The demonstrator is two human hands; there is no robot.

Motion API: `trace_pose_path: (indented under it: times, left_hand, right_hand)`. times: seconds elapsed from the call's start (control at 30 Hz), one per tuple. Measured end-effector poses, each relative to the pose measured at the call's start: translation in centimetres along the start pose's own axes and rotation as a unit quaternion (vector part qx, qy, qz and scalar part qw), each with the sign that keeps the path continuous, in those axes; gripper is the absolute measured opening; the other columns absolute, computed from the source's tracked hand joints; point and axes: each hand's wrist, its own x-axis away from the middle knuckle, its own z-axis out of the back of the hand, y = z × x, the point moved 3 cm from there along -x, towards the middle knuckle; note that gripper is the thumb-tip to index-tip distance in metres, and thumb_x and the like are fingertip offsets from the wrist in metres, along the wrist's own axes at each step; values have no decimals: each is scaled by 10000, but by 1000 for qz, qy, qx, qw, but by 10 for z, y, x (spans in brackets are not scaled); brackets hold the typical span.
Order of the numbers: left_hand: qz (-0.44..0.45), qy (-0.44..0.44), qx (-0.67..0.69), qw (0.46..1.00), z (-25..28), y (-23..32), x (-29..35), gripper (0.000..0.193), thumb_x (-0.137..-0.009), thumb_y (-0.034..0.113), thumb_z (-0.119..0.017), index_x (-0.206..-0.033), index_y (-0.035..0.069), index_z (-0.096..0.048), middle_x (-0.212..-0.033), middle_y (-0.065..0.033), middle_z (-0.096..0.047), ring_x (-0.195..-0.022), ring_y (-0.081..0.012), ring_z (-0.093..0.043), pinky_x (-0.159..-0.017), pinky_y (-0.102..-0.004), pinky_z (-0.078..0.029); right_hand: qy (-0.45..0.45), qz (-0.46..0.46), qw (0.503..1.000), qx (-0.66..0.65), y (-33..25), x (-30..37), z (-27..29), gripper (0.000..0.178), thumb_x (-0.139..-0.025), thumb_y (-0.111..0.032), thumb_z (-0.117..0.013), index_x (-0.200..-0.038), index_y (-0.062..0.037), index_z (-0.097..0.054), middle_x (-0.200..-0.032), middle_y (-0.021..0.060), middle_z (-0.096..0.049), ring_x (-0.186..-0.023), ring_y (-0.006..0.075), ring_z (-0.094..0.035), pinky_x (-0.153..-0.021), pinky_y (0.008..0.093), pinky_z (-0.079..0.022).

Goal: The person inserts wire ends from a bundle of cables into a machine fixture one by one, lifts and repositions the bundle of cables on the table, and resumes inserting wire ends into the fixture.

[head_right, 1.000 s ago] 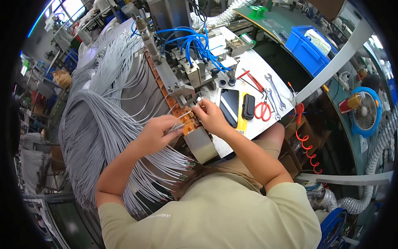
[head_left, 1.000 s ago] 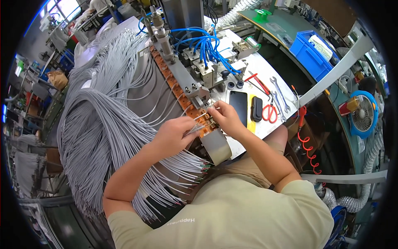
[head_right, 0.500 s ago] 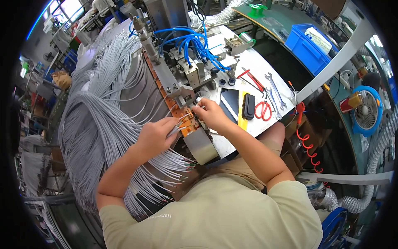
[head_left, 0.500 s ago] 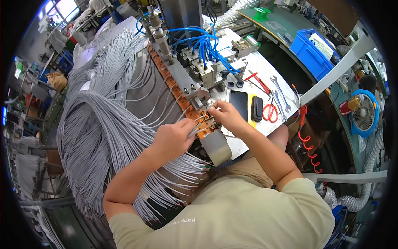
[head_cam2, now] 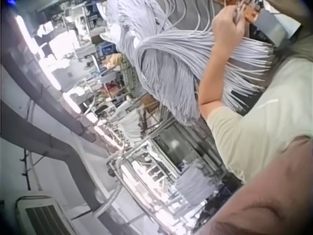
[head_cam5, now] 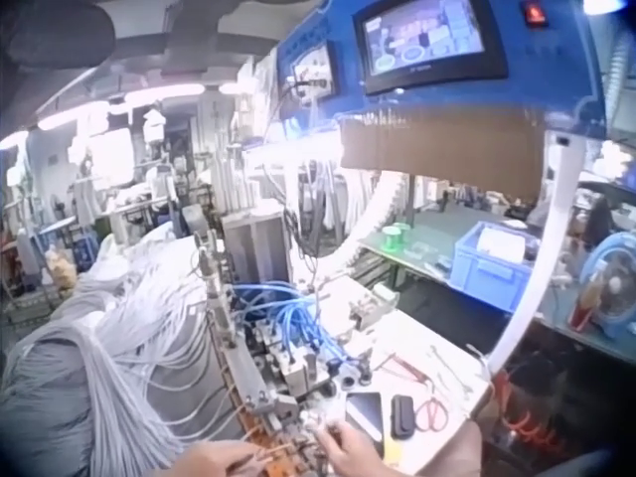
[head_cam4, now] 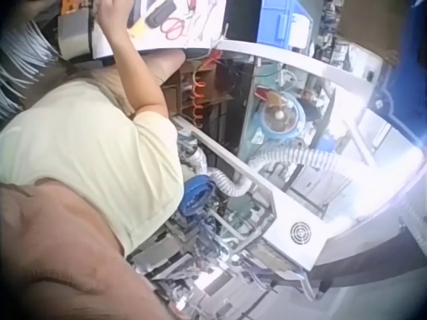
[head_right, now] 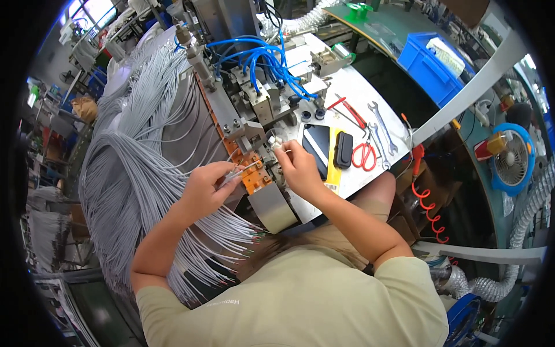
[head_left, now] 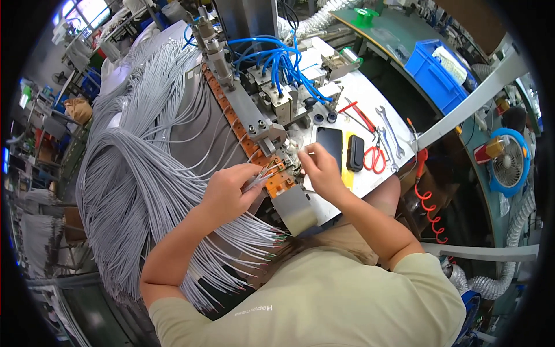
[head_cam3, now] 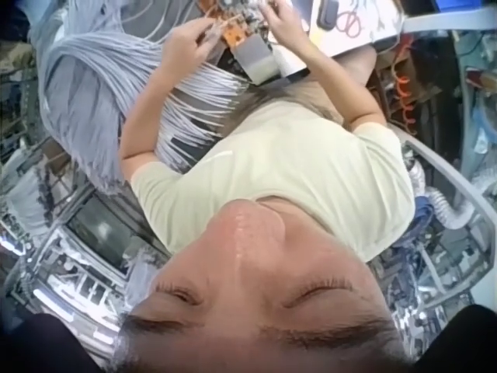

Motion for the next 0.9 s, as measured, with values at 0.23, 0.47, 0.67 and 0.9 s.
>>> trace_pose_path:
  times: [0.23,0.47,0.67,0.9]
  left_hand:
    - [90,-23,153,984,-6,-9,5,163,-924,86,-678,-1036,-32,-670,-778,-67,-679,-645,-85,-618,-578,-240,-484]
    - [107,-38,223,968,-9,-11,7,167,-935,80,-667,-1063,-27,-670,-811,-40,-699,-674,-74,-623,-602,-228,-511]
    - [91,-55,211,972,-8,-10,7,179,-928,65,-671,-1081,-29,-668,-820,-54,-706,-701,-82,-651,-639,-234,-538]
    - [99,-57,200,973,-12,-11,7,176,-917,56,-682,-1071,-28,-669,-814,-57,-712,-706,-86,-670,-660,-238,-547]
  right_hand:
    - [-11,161,987,7,-43,54,7,113,-968,-73,-629,-974,11,-554,-674,17,-549,-579,48,-452,-518,241,-375]
    - [1,264,960,92,-52,56,-6,135,-898,-76,-694,-979,-39,-592,-666,67,-586,-563,210,-542,-551,344,-398]
    - [10,333,927,170,-59,49,-17,166,-856,-44,-714,-988,-55,-614,-669,53,-582,-576,239,-545,-599,355,-374]
    - [-10,310,940,139,-59,39,-19,152,-845,-4,-714,-971,-41,-637,-662,47,-583,-559,214,-538,-639,330,-386]
